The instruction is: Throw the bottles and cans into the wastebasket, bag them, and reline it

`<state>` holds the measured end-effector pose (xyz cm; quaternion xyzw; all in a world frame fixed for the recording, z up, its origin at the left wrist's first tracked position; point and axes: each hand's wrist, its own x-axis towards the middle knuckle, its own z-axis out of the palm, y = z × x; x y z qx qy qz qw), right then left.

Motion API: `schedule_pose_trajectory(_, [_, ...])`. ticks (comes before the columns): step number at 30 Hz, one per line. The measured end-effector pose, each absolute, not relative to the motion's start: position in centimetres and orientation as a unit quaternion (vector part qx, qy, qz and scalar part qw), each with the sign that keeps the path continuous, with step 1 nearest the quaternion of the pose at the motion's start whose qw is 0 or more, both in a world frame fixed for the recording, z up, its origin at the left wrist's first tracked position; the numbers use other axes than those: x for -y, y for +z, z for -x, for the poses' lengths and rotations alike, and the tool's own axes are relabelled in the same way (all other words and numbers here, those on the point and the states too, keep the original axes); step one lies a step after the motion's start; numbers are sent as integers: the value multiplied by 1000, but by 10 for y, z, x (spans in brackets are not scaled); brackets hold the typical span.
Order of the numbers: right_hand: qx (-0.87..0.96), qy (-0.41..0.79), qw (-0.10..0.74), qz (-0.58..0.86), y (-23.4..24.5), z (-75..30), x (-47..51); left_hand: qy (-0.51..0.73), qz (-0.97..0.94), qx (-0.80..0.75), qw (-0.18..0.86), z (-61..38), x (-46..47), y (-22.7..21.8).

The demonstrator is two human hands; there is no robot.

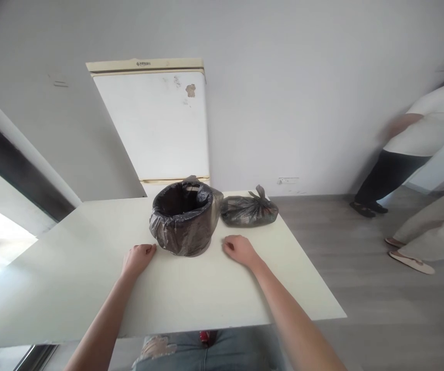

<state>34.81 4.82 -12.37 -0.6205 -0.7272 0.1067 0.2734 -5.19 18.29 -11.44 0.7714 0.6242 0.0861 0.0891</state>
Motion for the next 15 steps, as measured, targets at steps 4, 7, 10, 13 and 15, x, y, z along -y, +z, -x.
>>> schedule_pose_trajectory(4, [727,107,274,621,-123,-348,-48,98,-772,-622,93,52,-183,-116])
schedule_pose_trajectory(7, [726,107,275,621,-124,-348,-48,116,-770,-619,99,52,-183,-118])
schedule_pose_trajectory(10, [725,109,276,622,-125,-348,-49,147,-764,-617,115,53,-186,-120])
schedule_pose_trajectory(13, [724,111,277,622,-125,-349,-48,203,-755,-608,139,58,-186,-117])
schedule_pose_trajectory(15, [723,112,277,622,-125,-350,-48,252,-743,-603,146,61,-179,-112])
